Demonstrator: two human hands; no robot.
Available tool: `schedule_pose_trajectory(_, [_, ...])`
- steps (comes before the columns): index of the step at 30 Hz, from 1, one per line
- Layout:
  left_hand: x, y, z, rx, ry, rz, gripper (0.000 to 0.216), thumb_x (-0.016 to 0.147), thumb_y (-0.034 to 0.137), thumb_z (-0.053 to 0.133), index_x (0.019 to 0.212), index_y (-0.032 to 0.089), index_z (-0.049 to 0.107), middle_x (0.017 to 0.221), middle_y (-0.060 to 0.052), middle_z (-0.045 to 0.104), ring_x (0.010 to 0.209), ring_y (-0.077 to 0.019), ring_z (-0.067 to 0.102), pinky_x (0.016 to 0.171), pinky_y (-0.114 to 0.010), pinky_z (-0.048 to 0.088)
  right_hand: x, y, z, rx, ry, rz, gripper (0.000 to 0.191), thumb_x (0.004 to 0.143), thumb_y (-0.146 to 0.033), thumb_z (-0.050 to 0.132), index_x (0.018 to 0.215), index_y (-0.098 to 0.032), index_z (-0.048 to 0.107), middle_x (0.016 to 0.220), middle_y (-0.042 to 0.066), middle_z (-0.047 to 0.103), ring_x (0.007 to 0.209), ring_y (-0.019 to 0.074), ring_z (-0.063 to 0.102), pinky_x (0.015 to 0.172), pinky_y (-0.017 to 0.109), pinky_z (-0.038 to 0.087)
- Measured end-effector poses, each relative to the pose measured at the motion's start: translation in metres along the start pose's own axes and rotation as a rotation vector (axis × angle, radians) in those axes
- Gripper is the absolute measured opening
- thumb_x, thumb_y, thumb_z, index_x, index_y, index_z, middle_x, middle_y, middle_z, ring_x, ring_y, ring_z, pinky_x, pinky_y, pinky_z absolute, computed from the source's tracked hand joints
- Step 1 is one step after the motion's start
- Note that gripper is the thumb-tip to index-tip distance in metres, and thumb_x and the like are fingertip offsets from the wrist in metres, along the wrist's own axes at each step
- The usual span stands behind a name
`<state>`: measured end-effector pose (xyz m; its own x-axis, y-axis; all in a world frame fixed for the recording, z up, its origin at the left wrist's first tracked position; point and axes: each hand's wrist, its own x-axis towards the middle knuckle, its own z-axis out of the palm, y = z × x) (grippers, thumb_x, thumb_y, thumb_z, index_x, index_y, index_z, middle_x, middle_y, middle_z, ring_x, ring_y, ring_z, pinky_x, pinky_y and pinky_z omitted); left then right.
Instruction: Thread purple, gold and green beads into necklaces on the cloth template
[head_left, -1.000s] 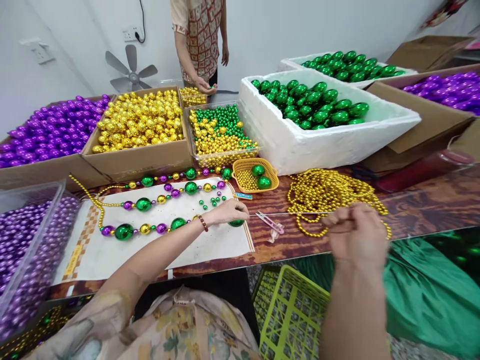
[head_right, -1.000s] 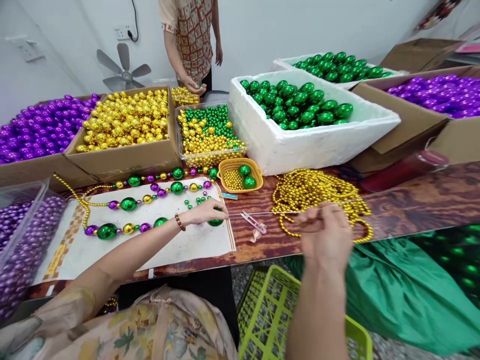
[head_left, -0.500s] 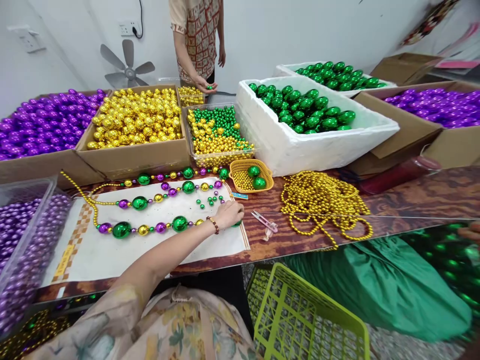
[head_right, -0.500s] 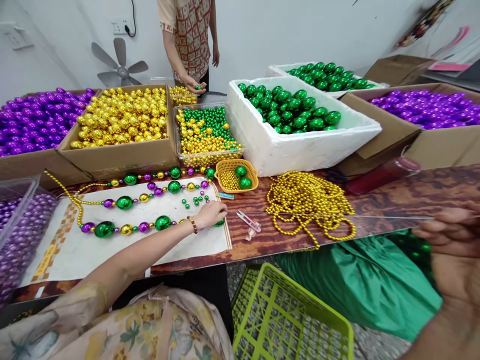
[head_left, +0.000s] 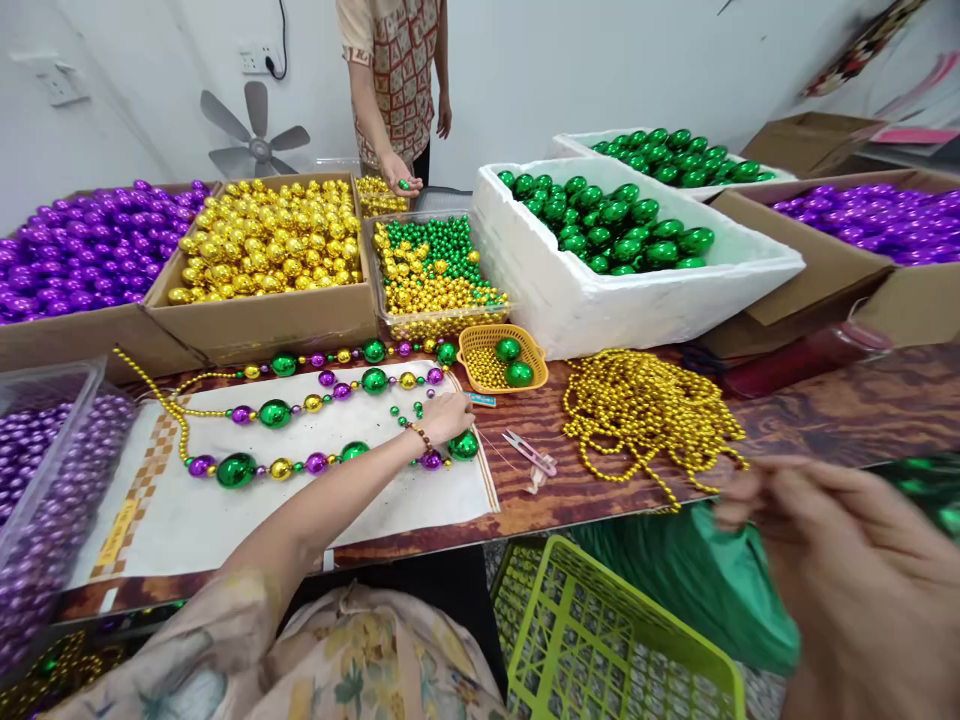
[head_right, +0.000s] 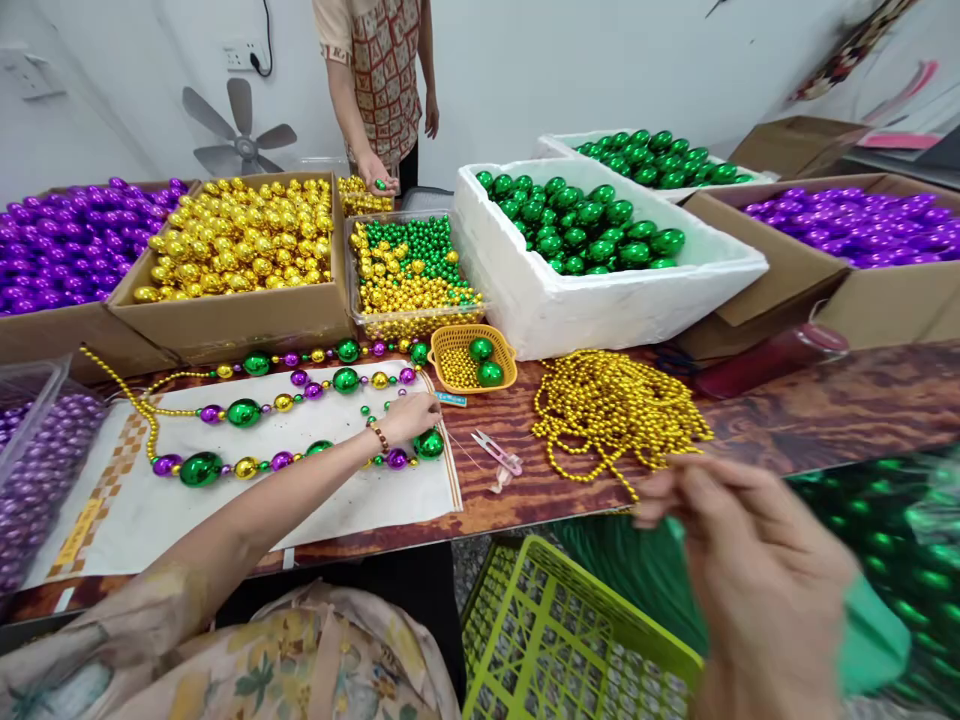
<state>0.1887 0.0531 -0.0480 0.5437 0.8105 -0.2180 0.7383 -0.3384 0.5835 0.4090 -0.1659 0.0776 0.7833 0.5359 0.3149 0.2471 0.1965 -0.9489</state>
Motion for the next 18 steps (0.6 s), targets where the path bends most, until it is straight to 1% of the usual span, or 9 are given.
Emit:
schedule_pose_trajectory(1, [-0.001,-0.003,-0.006,-0.005,0.013,0.012,0.017,0.082,0.024,0.059,0.087,0.021,0.075,0.093,-0.010,0.075,0.092,-0.0281,0.067,0.081,-0.036,0.048,-0.013,0.008,0.010,-0.007,-0.090,0.036,0.034,0.062,-0.048,0.090,0.078,-0.023,0.076,0.070,0.010,0.066,0.051,0.0209,0.062,0.044,0.038,0.049])
schedule_pose_trajectory(3, [-0.001,-0.010,-0.021,-0.014,0.049,0.036,0.020,0.086,0.026,0.056,0.090,0.022,0.075,0.094,-0.009,0.075,0.091,-0.0263,0.067,0.081,-0.034,0.047,-0.037,0.031,0.028,-0.069,-0.204,0.092,0.032,0.071,-0.051,0.083,0.084,-0.023,0.077,0.072,0.009,0.069,0.052,0.0200,0.064,0.048,0.037,0.054])
schedule_pose_trajectory(6, [0.006,-0.020,-0.055,-0.087,0.193,0.116,0.023,0.090,0.028,0.053,0.091,0.021,0.075,0.092,-0.006,0.074,0.086,-0.0224,0.066,0.080,-0.031,0.046,-0.073,0.074,0.054,-0.061,-0.293,0.207,0.034,0.076,-0.054,0.077,0.083,-0.022,0.074,0.070,0.006,0.070,0.052,0.0182,0.064,0.051,0.033,0.056])
schedule_pose_trajectory(7, [0.012,-0.023,-0.068,-0.123,0.273,0.152,0.023,0.091,0.028,0.053,0.090,0.020,0.075,0.090,-0.006,0.074,0.083,-0.0214,0.065,0.080,-0.030,0.046,-0.084,0.089,0.062,-0.038,-0.305,0.255,0.034,0.078,-0.054,0.075,0.084,-0.021,0.073,0.070,0.005,0.069,0.052,0.0180,0.063,0.051,0.033,0.056])
schedule_pose_trajectory(9, [0.029,-0.027,-0.096,-0.176,0.449,0.225,0.023,0.092,0.027,0.053,0.089,0.019,0.075,0.085,-0.006,0.073,0.079,-0.0205,0.063,0.081,-0.030,0.046,-0.105,0.117,0.077,0.011,-0.255,0.323,0.036,0.079,-0.055,0.073,0.084,-0.020,0.071,0.067,0.004,0.068,0.049,0.0174,0.061,0.048,0.031,0.054])
schedule_pose_trajectory(12, [0.069,-0.029,-0.134,-0.099,0.650,0.268,0.025,0.091,0.018,0.051,0.099,0.017,0.074,0.092,-0.009,0.073,0.085,-0.0216,0.064,0.087,-0.031,0.047,-0.128,0.148,0.093,0.048,-0.175,0.376,0.036,0.081,-0.055,0.071,0.082,-0.020,0.068,0.063,0.002,0.064,0.046,0.0158,0.057,0.043,0.028,0.049])
schedule_pose_trajectory(14, [0.101,-0.029,-0.152,0.086,0.633,0.231,0.032,0.091,0.013,0.047,0.111,0.014,0.072,0.104,-0.013,0.072,0.097,-0.0233,0.065,0.092,-0.033,0.047,-0.137,0.162,0.097,0.050,-0.145,0.380,0.037,0.082,-0.056,0.069,0.081,-0.019,0.067,0.063,0.001,0.063,0.046,0.0148,0.055,0.043,0.027,0.048])
schedule_pose_trajectory(16, [0.131,-0.028,-0.162,0.275,0.503,0.179,0.036,0.092,0.011,0.043,0.116,0.012,0.070,0.113,-0.015,0.071,0.106,-0.0244,0.065,0.096,-0.035,0.047,-0.142,0.171,0.096,0.054,-0.123,0.391,0.038,0.083,-0.056,0.068,0.081,-0.018,0.066,0.064,0.001,0.062,0.046,0.0139,0.055,0.043,0.026,0.047])
schedule_pose_trajectory(18, [0.157,-0.026,-0.163,0.375,0.365,0.161,0.035,0.091,0.010,0.044,0.112,0.012,0.072,0.113,-0.014,0.073,0.107,-0.0245,0.066,0.097,-0.035,0.048,-0.145,0.178,0.093,0.071,-0.101,0.429,0.040,0.084,-0.057,0.068,0.084,-0.017,0.065,0.066,0.001,0.063,0.046,0.0131,0.054,0.042,0.025,0.046])
